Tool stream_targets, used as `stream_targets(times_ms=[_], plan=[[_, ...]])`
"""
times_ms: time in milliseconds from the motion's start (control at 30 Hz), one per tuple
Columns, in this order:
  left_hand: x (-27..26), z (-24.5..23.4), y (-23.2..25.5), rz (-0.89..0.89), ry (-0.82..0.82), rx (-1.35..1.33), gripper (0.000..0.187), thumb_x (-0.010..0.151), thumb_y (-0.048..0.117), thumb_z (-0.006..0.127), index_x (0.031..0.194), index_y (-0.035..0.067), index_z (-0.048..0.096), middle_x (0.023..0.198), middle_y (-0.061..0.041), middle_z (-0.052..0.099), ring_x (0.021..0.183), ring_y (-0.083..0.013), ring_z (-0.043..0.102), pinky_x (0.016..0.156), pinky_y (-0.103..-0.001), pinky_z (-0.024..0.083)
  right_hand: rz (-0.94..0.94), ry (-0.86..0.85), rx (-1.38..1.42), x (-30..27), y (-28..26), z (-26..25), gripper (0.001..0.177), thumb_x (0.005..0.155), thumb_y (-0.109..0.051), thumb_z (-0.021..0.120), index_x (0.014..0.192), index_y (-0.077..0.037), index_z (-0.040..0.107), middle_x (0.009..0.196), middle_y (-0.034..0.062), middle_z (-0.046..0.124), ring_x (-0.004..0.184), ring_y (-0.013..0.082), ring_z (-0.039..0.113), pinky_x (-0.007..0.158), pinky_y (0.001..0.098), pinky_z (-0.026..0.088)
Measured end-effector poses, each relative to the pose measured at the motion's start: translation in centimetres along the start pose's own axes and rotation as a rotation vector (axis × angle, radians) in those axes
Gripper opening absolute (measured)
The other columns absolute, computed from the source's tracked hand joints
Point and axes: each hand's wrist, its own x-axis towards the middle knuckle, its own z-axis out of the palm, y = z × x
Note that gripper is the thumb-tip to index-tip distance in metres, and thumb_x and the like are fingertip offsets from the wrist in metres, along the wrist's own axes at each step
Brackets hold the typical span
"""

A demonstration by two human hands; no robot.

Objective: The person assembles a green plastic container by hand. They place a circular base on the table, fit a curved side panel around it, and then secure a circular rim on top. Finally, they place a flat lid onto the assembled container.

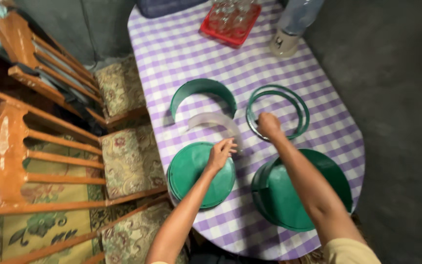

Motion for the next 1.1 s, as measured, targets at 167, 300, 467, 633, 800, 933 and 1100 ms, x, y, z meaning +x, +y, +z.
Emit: stream_targets(times_ms=[167, 300, 467, 633, 800, 933, 1100], plan=[[4.5, 0.1, 1.7, 0.091, 0.027, -0.194, 0.057, 0.098, 0.028, 0.068, 0.147, 0.005, 0.049, 0.117, -0.01, 0.074, 0.096, -0.0146, 0.072, 0.074, -0.03, 0.06, -0.15, 0.127, 0.05, -5.5, -4.9, -2.7, 0.018, 0.081, -0.011, 0.066, 0.095, -0.011, 0.078, 0.094, 0.0181, 0.075, 0.089, 0.0402, 0.071, 0.075, 0.0516, 0.057], [4.7, -0.5, 5.3, 0.103, 0.131, -0.278, 0.062, 0.096, 0.021, 0.072, 0.148, 0.003, 0.045, 0.113, -0.015, 0.073, 0.092, -0.0187, 0.072, 0.073, -0.031, 0.06, -0.335, 0.188, 0.167, -10.3, -8.3, -3.7, 0.024, 0.083, -0.004, 0.062, 0.102, -0.011, 0.076, 0.096, 0.0177, 0.07, 0.087, 0.0409, 0.069, 0.071, 0.0526, 0.055], [2.5, -2.3, 9.0, 0.057, 0.152, -0.344, 0.044, 0.099, 0.015, 0.061, 0.139, 0.001, 0.051, 0.11, -0.016, 0.075, 0.09, -0.0265, 0.078, 0.069, -0.033, 0.065, -0.436, 0.222, 0.239, -14.9, -10.4, -5.1, 0.03, 0.083, -0.003, 0.066, 0.111, -0.011, 0.073, 0.094, 0.0158, 0.067, 0.087, 0.0396, 0.068, 0.073, 0.05, 0.053], [0.2, -5.1, 11.2, 0.077, 0.075, -0.44, 0.038, 0.101, 0.012, 0.058, 0.137, 0.0, 0.051, 0.108, -0.018, 0.073, 0.092, -0.0295, 0.077, 0.07, -0.038, 0.065, -0.607, 0.651, 0.36, -16.3, -8.7, -7.7, 0.026, 0.081, -0.007, 0.071, 0.107, -0.008, 0.071, 0.109, 0.0189, 0.068, 0.099, 0.0396, 0.067, 0.084, 0.047, 0.054], [-1.9, -7.1, 14.8, 0.107, 0.018, -0.437, 0.038, 0.101, 0.012, 0.059, 0.137, 0.0, 0.053, 0.106, -0.019, 0.073, 0.093, -0.0299, 0.077, 0.073, -0.04, 0.067, -0.003, 0.8, 0.862, -17.6, -3.0, -10.8, 0.031, 0.098, -0.01, 0.064, 0.128, -0.002, 0.066, 0.118, 0.0156, 0.069, 0.099, 0.0238, 0.069, 0.082, 0.0362, 0.055], [-2.9, -5.9, 18.0, 0.11, -0.013, -0.371, 0.041, 0.101, 0.013, 0.06, 0.139, 0.001, 0.054, 0.106, -0.018, 0.074, 0.092, -0.0288, 0.077, 0.07, -0.04, 0.065, -0.001, 0.617, 1.326, -17.3, 0.5, -12.4, 0.043, 0.099, -0.013, 0.063, 0.139, 0.0, 0.058, 0.11, 0.0093, 0.071, 0.089, 0.0148, 0.069, 0.072, 0.0291, 0.057], [-3.5, -4.0, 20.1, 0.085, -0.141, -0.348, 0.045, 0.102, 0.015, 0.061, 0.144, 0.002, 0.053, 0.107, -0.017, 0.074, 0.093, -0.0277, 0.077, 0.072, -0.039, 0.064, 0.062, 0.49, 1.329, -19.0, 3.5, -12.5, 0.043, 0.1, -0.012, 0.066, 0.139, 0.005, 0.062, 0.092, 0.0048, 0.066, 0.073, 0.0078, 0.06, 0.061, 0.0232, 0.051]])
